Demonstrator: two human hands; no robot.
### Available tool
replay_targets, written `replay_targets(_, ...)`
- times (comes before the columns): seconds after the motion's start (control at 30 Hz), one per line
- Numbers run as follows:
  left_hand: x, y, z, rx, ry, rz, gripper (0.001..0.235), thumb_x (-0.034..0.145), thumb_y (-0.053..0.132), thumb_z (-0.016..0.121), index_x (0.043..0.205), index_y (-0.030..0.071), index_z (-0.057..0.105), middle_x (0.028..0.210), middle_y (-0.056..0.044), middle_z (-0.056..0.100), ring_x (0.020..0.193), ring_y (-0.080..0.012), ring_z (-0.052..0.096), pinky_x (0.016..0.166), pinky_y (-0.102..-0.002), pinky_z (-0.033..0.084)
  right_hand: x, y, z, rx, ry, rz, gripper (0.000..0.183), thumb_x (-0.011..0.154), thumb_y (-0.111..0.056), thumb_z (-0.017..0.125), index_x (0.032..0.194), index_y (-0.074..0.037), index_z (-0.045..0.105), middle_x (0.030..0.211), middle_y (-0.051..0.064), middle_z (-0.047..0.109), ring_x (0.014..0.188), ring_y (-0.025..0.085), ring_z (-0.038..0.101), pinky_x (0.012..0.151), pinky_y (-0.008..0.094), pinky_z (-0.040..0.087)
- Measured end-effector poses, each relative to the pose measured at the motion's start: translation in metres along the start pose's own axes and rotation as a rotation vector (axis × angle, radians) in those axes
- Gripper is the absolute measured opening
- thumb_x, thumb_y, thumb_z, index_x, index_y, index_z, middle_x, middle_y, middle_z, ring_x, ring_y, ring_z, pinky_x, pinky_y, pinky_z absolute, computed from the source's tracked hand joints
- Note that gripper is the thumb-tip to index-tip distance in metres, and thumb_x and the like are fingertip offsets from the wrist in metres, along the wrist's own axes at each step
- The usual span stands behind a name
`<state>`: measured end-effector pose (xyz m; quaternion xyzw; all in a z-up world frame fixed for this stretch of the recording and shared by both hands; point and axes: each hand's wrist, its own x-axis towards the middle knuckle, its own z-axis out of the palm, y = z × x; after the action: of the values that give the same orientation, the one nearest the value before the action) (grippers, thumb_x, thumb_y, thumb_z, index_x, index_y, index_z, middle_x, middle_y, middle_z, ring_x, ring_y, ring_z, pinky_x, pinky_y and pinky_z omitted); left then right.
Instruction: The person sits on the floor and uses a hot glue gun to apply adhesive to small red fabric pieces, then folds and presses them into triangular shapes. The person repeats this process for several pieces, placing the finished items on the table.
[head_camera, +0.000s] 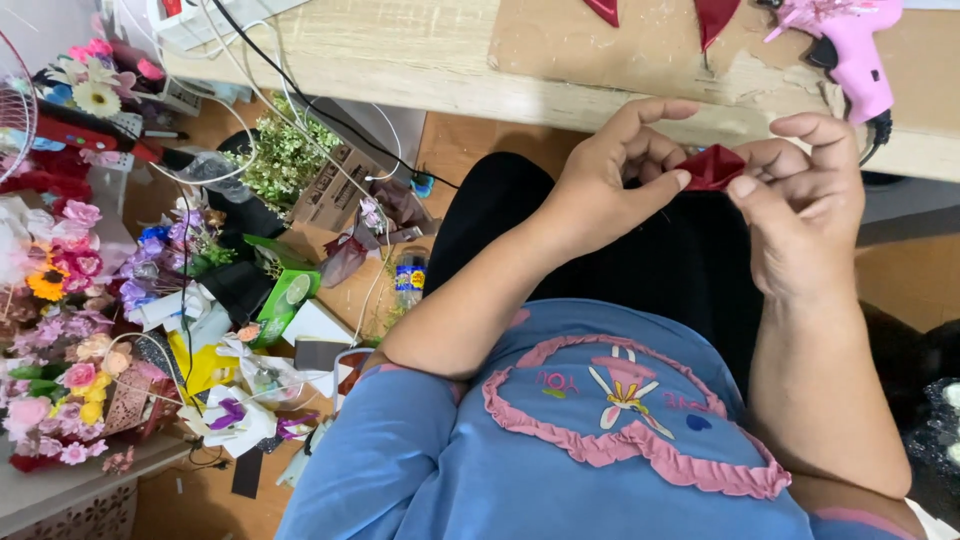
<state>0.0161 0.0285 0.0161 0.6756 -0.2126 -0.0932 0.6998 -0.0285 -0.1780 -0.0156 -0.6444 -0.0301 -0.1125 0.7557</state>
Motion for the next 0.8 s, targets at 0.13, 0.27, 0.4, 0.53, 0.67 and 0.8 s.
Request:
replay_targets(0.13,0.005,-0.003,-0.002,0.049,-0.015,0.003,0.047,0.096,0.010,0.072,0.139,0.018,0.053,0.091,0.003,0.072,0.082,-0.0071,0.064,0.083,-0.023,0.054,0.004,0.002,0.001,-0.042,0.025,0.004,0.044,0.100,0.005,0.072,0.131,-0.014,0.046,0.103,0.013,0.067,0.092,0.015,0.067,0.095,0.027,0.059)
replay_targets(0.27,0.011,-0.015,-0.001,0.076,0.006,0.009,0.045,0.095,0.009,0.072,0.135,0.018,0.054,0.088,0.004,0.070,0.079,-0.0061,0.062,0.082,-0.022,0.054,0.010,0.012,-0.001,-0.061,0.032,-0.006,0.044,0.099,0.001,0.075,0.128,-0.014,0.046,0.099,0.012,0.066,0.088,0.012,0.065,0.090,0.022,0.055)
replay_targets(0.4,0.017,-0.027,-0.004,0.055,0.039,0.010,0.041,0.094,0.008,0.073,0.131,0.016,0.057,0.088,0.002,0.071,0.075,-0.0056,0.061,0.076,-0.021,0.051,0.015,0.016,0.003,-0.070,0.005,-0.010,0.041,0.100,-0.003,0.070,0.130,-0.013,0.045,0.109,0.013,0.066,0.094,0.011,0.062,0.093,0.022,0.050)
replay_targets(0.53,0.030,-0.051,-0.018,-0.058,0.179,-0.016,0.031,0.090,0.008,0.077,0.118,0.014,0.066,0.094,-0.001,0.073,0.084,-0.0074,0.068,0.082,-0.020,0.057,0.021,0.020,0.002,-0.154,-0.038,-0.136,0.036,0.104,-0.010,0.063,0.134,-0.008,0.044,0.132,0.016,0.059,0.111,0.017,0.059,0.106,0.029,0.049)
replay_targets(0.67,0.041,-0.052,-0.043,-0.122,0.265,-0.026,0.027,0.090,0.009,0.077,0.115,0.014,0.068,0.100,-0.002,0.074,0.091,-0.0095,0.069,0.083,-0.021,0.055,0.019,0.032,-0.008,-0.137,0.020,-0.124,0.033,0.103,-0.006,0.064,0.132,-0.008,0.047,0.130,0.017,0.060,0.109,0.017,0.060,0.107,0.032,0.054)
replay_targets(0.8,0.059,-0.055,-0.074,-0.065,0.369,0.064,0.025,0.088,0.005,0.080,0.110,0.012,0.069,0.099,-0.003,0.073,0.091,-0.0121,0.069,0.084,-0.022,0.058,0.013,0.039,-0.018,-0.154,0.103,-0.067,0.026,0.105,-0.001,0.064,0.126,-0.009,0.051,0.124,0.013,0.064,0.099,0.014,0.063,0.092,0.024,0.053)
